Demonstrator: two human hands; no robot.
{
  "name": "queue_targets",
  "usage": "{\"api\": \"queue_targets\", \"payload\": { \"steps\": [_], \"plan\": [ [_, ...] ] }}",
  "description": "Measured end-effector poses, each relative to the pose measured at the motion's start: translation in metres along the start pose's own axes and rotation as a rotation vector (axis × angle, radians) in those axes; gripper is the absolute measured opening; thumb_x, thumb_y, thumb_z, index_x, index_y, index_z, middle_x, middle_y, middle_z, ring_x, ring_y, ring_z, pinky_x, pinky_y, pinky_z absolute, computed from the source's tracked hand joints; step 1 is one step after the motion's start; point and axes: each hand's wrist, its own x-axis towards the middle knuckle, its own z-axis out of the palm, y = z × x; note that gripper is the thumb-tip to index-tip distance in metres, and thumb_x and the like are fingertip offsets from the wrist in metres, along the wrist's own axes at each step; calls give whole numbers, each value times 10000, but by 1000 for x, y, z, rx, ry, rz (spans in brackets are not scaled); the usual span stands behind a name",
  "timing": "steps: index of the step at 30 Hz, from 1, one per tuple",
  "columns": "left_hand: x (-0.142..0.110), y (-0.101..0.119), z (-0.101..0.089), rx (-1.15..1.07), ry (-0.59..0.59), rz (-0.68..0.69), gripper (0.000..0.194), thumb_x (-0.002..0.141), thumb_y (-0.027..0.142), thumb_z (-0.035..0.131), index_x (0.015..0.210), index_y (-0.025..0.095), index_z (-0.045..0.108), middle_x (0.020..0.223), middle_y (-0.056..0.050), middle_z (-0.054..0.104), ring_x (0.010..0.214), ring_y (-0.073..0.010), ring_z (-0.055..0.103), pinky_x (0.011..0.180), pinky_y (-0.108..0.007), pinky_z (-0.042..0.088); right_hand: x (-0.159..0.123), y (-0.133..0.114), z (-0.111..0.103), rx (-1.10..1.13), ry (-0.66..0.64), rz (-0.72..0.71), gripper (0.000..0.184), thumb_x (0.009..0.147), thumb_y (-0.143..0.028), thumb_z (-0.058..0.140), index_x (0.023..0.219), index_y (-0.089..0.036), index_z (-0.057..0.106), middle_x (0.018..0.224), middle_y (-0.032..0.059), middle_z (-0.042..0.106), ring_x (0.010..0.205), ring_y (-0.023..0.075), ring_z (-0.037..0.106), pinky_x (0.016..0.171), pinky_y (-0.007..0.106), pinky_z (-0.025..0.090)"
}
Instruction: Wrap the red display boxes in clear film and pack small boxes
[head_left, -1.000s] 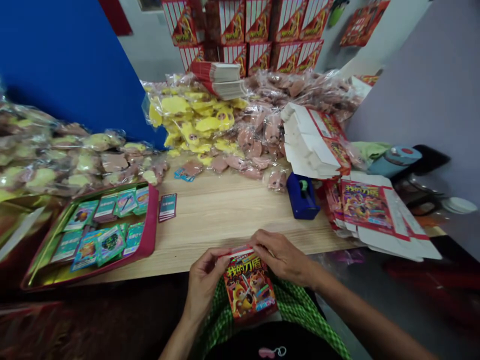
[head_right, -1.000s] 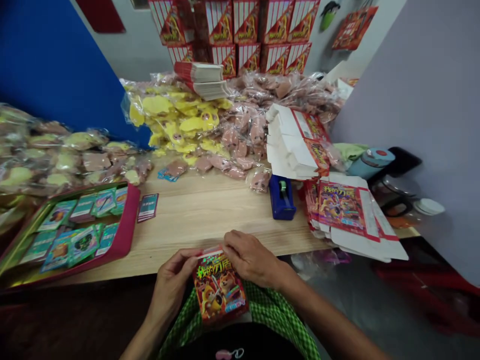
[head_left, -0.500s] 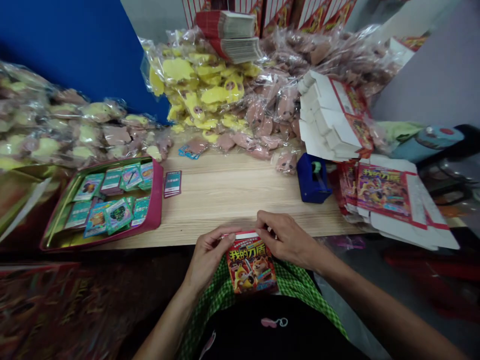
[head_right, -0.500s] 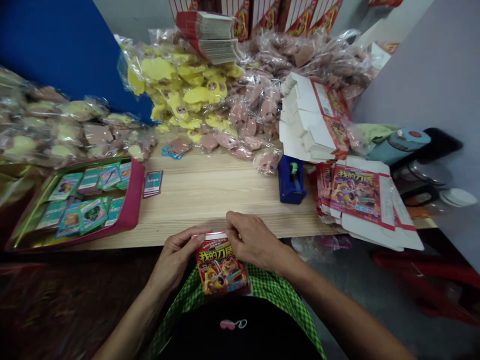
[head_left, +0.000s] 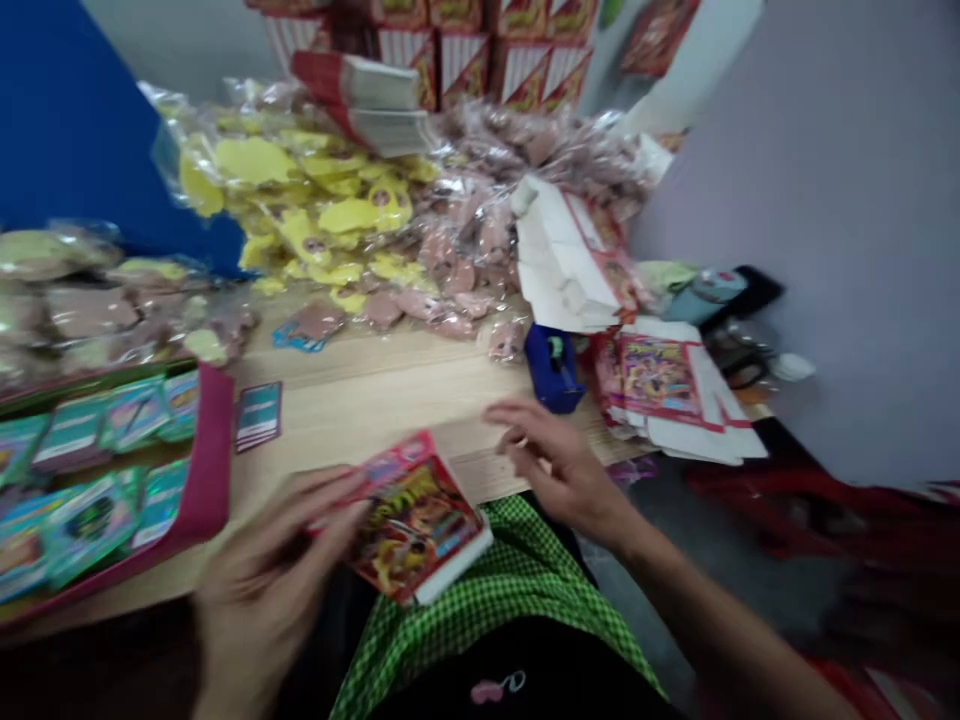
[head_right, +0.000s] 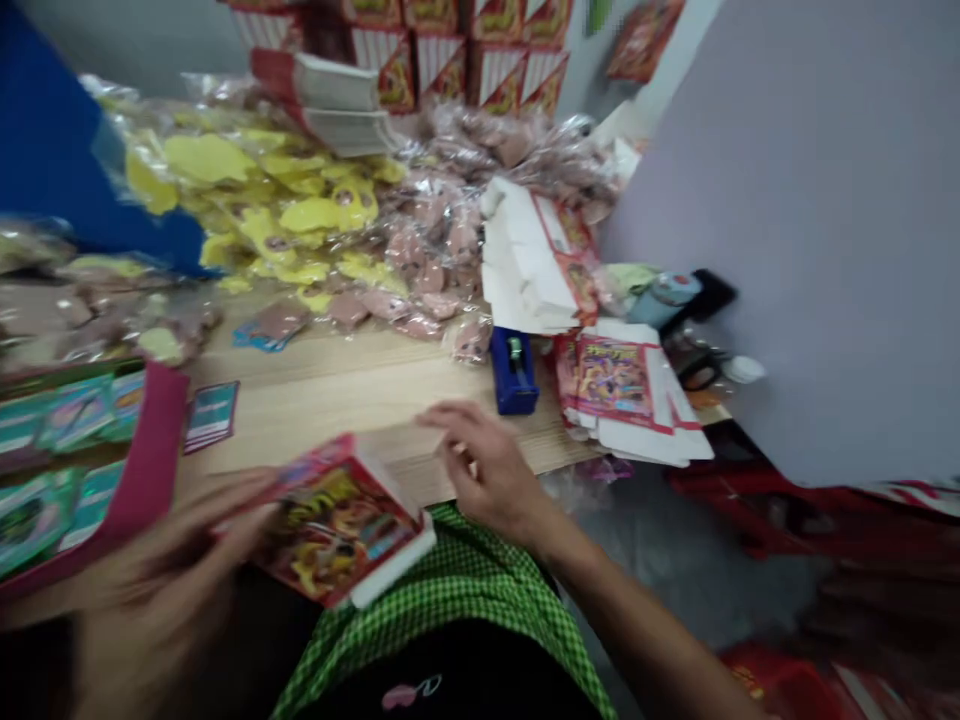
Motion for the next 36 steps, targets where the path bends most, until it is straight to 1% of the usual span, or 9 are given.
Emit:
{"api": "queue_targets", "payload": {
  "steps": [3, 5, 8, 10, 16, 23, 28, 32, 36],
  "plan": [
    [32, 11, 3, 178, 177, 329, 348, 890, 252, 758, 1191, 427, 759, 1131, 33, 732, 939, -183, 675, 837, -326, 555, 14, 20, -44, -205, 318, 439, 235, 926, -129, 513, 1115, -160, 647, 1076, 108, 667, 757, 168, 637, 699, 306, 534],
    [48, 4, 15, 236, 129, 528, 450, 892, 183, 749, 1260, 439, 719, 1142, 23, 722, 902, -167, 679, 802, -312, 562, 21, 40, -61, -231, 369, 632, 99, 896, -141, 556, 949, -153, 640, 878, 87, 671, 659, 173, 630, 609, 290, 522],
    [60, -16, 35, 282, -3, 671, 529, 903, 89, 710, 1328, 401, 681, 1183, -9, 712, 937, -159, 706, 824, -284, 588, 30, 62, -64, -146, 343, 740, 81, 893, -192, 588, 815, -175, 580, 669, 37, 621, 516, 171, 614, 450, 249, 466],
    [62, -26, 42, 306, -19, 683, 519, 906, 65, 696, 1332, 363, 683, 1200, -29, 709, 959, -162, 715, 852, -282, 594, 33, 66, -59, -71, 345, 769, 91, 908, -213, 560, 821, -185, 553, 677, 26, 624, 522, 173, 644, 431, 234, 475],
    [58, -23, 42, 330, -13, 680, 429, 895, 61, 711, 1258, 290, 718, 1219, -49, 722, 976, -176, 736, 870, -296, 624, 22, 62, -56, 39, 380, 670, 120, 868, -319, 546, 836, -208, 511, 783, 1, 627, 710, 181, 702, 597, 263, 566],
    [62, -21, 41, 426, -26, 722, 381, 888, 71, 725, 1228, 242, 727, 1199, -64, 757, 944, -194, 765, 911, -324, 633, -9, 85, -42, -203, 426, 615, 149, 687, -283, 557, 575, -229, 475, 652, 21, 545, 704, 225, 577, 715, 366, 505],
    [60, -19, 43, 448, -35, 744, 315, 892, 77, 715, 1180, 205, 719, 1238, -117, 732, 1012, -221, 759, 886, -341, 646, -13, 46, -40, -317, 460, 379, 99, 786, -262, 557, 699, -225, 531, 1030, 136, 628, 1114, 309, 579, 927, 428, 463],
    [58, -19, 44, 440, -57, 769, 299, 910, 81, 692, 1186, 195, 710, 1206, -126, 756, 1019, -212, 765, 899, -329, 638, -5, -5, -17, -140, 229, 82, 177, 974, -242, 512, 804, -222, 554, 735, 20, 595, 653, 167, 563, 629, 291, 442],
    [58, -19, 41, 448, -52, 774, 303, 920, 91, 663, 1187, 215, 733, 1202, -108, 773, 1026, -216, 770, 902, -318, 632, 17, -34, 21, 319, 10, 68, 182, 1011, -264, 505, 900, -202, 635, 672, -18, 594, 560, 117, 533, 526, 245, 417]
  ]
}}
